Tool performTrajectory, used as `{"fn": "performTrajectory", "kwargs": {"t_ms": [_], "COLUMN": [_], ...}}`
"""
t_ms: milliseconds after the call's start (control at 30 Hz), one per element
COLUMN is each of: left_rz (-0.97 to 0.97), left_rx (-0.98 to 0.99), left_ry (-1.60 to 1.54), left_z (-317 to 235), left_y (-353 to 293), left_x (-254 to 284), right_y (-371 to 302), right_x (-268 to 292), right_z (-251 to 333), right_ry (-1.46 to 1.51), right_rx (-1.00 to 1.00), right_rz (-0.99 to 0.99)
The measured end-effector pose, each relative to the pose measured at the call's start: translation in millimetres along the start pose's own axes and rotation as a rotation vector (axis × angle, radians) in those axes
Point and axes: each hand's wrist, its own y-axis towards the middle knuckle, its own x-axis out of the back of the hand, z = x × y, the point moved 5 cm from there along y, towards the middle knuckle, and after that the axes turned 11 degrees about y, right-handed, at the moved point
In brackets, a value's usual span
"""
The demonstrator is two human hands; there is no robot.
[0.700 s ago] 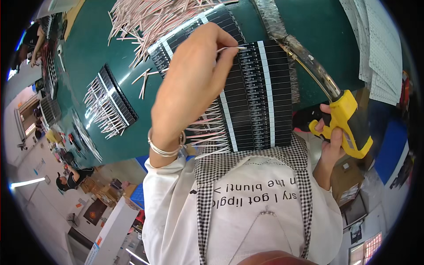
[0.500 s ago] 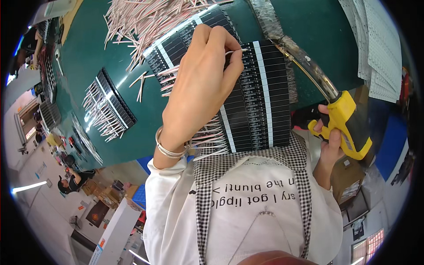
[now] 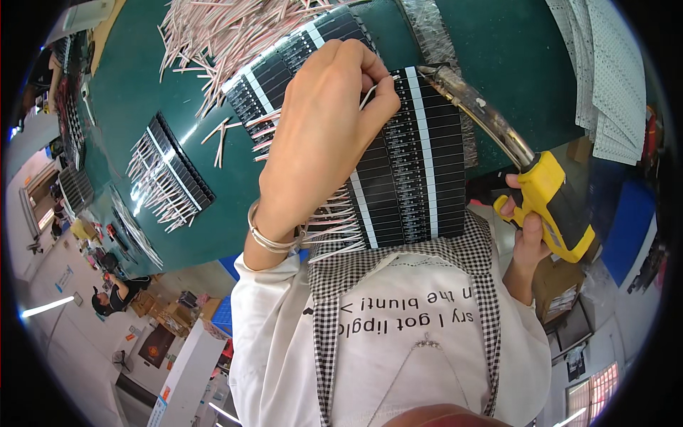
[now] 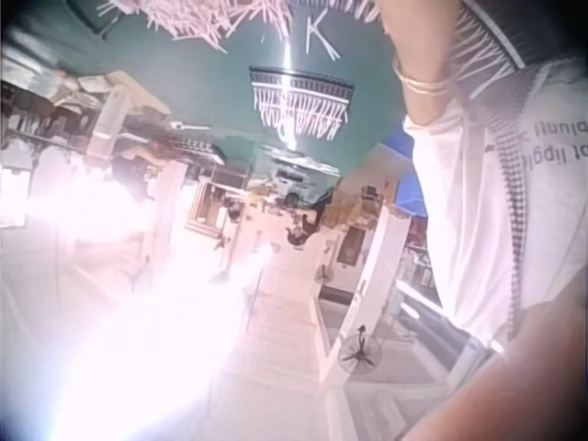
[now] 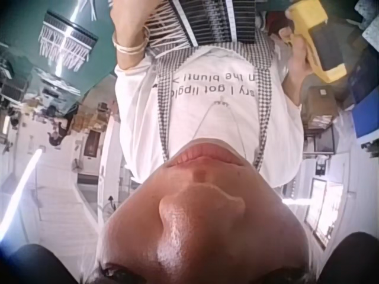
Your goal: The person solders wire leads onto circuit board strips by positioning the wires onto the contact points and applying a soldering iron.
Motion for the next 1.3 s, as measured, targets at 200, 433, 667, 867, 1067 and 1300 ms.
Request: {"fn": "performTrajectory", "kwargs": {"t_ms": [200, 433, 667, 867, 1067, 1300], "left_rz": [0.04, 0.07, 0.078, 0.085, 0.083, 0.091], "left_rx": [0.008, 0.003, 0.0, 0.008, 0.003, 0.015], "left_ry": [-0.032, -0.045, -0.073, -0.082, -0.072, -0.073], "left_z": [-1, 1, 2, 3, 4, 2], "left_y": [5, 8, 9, 10, 10, 10], "left_x": [2, 2, 2, 2, 2, 2], "right_y": [-6, -8, -8, -2, 1, 4], "right_x": [14, 17, 19, 14, 8, 10], "right_z": [-5, -9, -8, 1, 4, 5], "right_ry": [-0.274, -0.247, -0.303, -0.339, -0.071, -0.229], "right_rx": [0.084, 0.062, 0.1, 0.101, -0.003, 0.093], "right_rz": [0.028, -0.002, 0.059, 0.07, 0.043, 0.085]}}
